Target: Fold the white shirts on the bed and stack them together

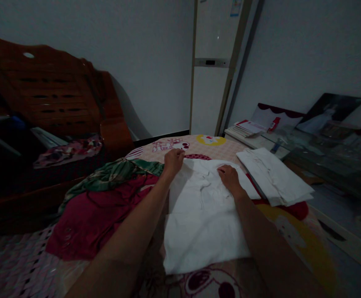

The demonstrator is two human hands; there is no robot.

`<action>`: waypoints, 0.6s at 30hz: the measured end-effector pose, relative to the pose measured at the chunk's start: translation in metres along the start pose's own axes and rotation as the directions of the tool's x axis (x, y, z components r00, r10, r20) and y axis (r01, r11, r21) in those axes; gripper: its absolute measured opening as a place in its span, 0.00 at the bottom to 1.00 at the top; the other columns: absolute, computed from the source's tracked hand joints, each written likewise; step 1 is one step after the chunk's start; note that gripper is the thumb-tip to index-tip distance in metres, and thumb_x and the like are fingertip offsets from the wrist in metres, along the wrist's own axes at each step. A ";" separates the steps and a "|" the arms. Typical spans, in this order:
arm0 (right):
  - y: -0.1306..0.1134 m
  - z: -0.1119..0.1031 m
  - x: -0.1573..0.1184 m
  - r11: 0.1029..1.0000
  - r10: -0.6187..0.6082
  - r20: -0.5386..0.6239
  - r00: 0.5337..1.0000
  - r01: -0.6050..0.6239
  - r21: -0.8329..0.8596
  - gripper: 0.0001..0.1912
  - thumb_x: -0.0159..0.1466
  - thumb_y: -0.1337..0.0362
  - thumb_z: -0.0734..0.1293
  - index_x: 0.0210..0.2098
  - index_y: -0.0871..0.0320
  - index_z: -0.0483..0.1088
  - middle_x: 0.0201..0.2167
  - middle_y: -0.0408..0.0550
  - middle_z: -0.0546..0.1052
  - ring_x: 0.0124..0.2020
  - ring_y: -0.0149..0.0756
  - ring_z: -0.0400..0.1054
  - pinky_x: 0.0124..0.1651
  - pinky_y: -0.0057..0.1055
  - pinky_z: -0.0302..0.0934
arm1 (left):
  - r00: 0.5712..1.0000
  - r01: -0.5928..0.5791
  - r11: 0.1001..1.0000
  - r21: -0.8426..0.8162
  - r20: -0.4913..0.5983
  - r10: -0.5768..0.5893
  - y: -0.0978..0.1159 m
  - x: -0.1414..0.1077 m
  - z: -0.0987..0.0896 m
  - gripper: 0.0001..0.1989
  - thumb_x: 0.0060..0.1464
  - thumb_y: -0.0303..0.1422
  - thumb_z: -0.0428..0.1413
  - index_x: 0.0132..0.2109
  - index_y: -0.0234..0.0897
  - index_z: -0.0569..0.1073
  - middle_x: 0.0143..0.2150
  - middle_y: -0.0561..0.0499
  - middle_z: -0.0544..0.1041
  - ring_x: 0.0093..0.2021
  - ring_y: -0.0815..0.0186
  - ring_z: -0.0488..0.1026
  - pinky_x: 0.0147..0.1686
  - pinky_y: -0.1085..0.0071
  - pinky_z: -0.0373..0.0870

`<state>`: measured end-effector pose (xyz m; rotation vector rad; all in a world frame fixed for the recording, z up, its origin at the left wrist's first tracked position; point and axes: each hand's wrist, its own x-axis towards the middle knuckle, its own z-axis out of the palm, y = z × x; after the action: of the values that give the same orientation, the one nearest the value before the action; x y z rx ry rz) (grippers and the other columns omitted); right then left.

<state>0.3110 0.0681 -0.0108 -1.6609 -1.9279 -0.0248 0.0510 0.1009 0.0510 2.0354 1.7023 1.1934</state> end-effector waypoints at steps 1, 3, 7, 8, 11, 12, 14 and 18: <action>0.001 0.000 0.000 1.000 -0.007 0.003 1.000 0.007 -0.006 0.09 0.62 0.70 0.63 0.33 0.58 0.77 0.37 0.51 0.80 0.41 0.39 0.70 0.47 0.32 0.61 | 0.996 0.070 0.996 0.052 -0.059 -0.067 -0.012 0.008 0.001 0.15 0.58 0.30 0.50 0.47 0.33 0.79 0.49 0.41 0.80 0.51 0.57 0.75 0.54 0.65 0.67; 0.003 0.001 -0.001 1.000 -0.028 -0.002 1.000 0.027 -0.011 0.09 0.62 0.70 0.63 0.33 0.59 0.77 0.37 0.52 0.80 0.41 0.40 0.70 0.48 0.32 0.61 | 0.973 0.221 0.965 0.142 -0.102 -0.207 -0.034 0.017 0.006 0.18 0.58 0.30 0.49 0.50 0.29 0.77 0.51 0.37 0.78 0.53 0.55 0.73 0.55 0.64 0.66; 0.003 0.005 -0.002 0.998 -0.055 -0.060 0.997 0.054 -0.015 0.10 0.63 0.70 0.62 0.33 0.58 0.76 0.36 0.52 0.79 0.40 0.40 0.70 0.48 0.33 0.61 | 0.962 0.268 0.927 0.261 -0.027 -0.271 -0.061 0.022 0.015 0.20 0.57 0.34 0.51 0.54 0.30 0.75 0.51 0.37 0.78 0.54 0.53 0.73 0.53 0.64 0.66; 0.002 0.005 -0.001 0.998 -0.058 -0.091 0.994 0.057 -0.019 0.11 0.64 0.70 0.61 0.33 0.58 0.76 0.36 0.52 0.79 0.40 0.40 0.69 0.48 0.34 0.61 | 0.962 0.264 0.922 0.283 -0.007 -0.273 -0.064 0.023 0.015 0.21 0.56 0.35 0.53 0.54 0.31 0.75 0.51 0.37 0.78 0.54 0.53 0.73 0.53 0.64 0.66; -0.005 0.004 0.007 0.997 -0.060 -0.200 0.978 0.048 -0.065 0.12 0.66 0.69 0.59 0.35 0.59 0.75 0.36 0.54 0.78 0.41 0.41 0.69 0.49 0.35 0.61 | 0.947 0.281 0.904 0.322 0.057 -0.315 -0.066 0.025 0.012 0.22 0.51 0.35 0.58 0.53 0.32 0.76 0.51 0.38 0.78 0.53 0.52 0.73 0.51 0.65 0.66; -0.007 0.002 0.013 0.995 -0.057 -0.210 0.976 0.038 -0.097 0.13 0.67 0.69 0.58 0.35 0.59 0.75 0.37 0.54 0.78 0.41 0.41 0.68 0.50 0.36 0.60 | 0.942 0.288 0.903 0.319 0.073 -0.326 -0.066 0.026 0.010 0.21 0.51 0.36 0.57 0.52 0.33 0.77 0.51 0.39 0.79 0.53 0.53 0.74 0.50 0.66 0.66; -0.007 -0.002 0.026 0.983 -0.017 -0.157 0.987 -0.012 -0.185 0.14 0.68 0.68 0.58 0.36 0.60 0.75 0.38 0.56 0.78 0.43 0.42 0.69 0.51 0.36 0.59 | 0.938 0.294 0.910 0.292 0.093 -0.333 -0.065 0.027 0.008 0.19 0.54 0.37 0.55 0.50 0.34 0.78 0.51 0.41 0.79 0.53 0.55 0.74 0.49 0.67 0.66; 0.003 -0.012 0.052 0.921 0.206 -0.022 0.978 -0.201 -0.334 0.18 0.71 0.66 0.56 0.38 0.65 0.75 0.41 0.61 0.78 0.45 0.43 0.70 0.51 0.37 0.58 | 0.934 0.321 0.913 0.251 0.076 -0.349 -0.065 0.026 0.008 0.18 0.55 0.38 0.52 0.46 0.35 0.80 0.50 0.40 0.80 0.52 0.55 0.74 0.45 0.69 0.66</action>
<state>0.3167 0.1109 0.0211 -2.0828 -1.8248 -0.2751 0.0097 0.1459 0.0156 1.7862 2.1081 0.7754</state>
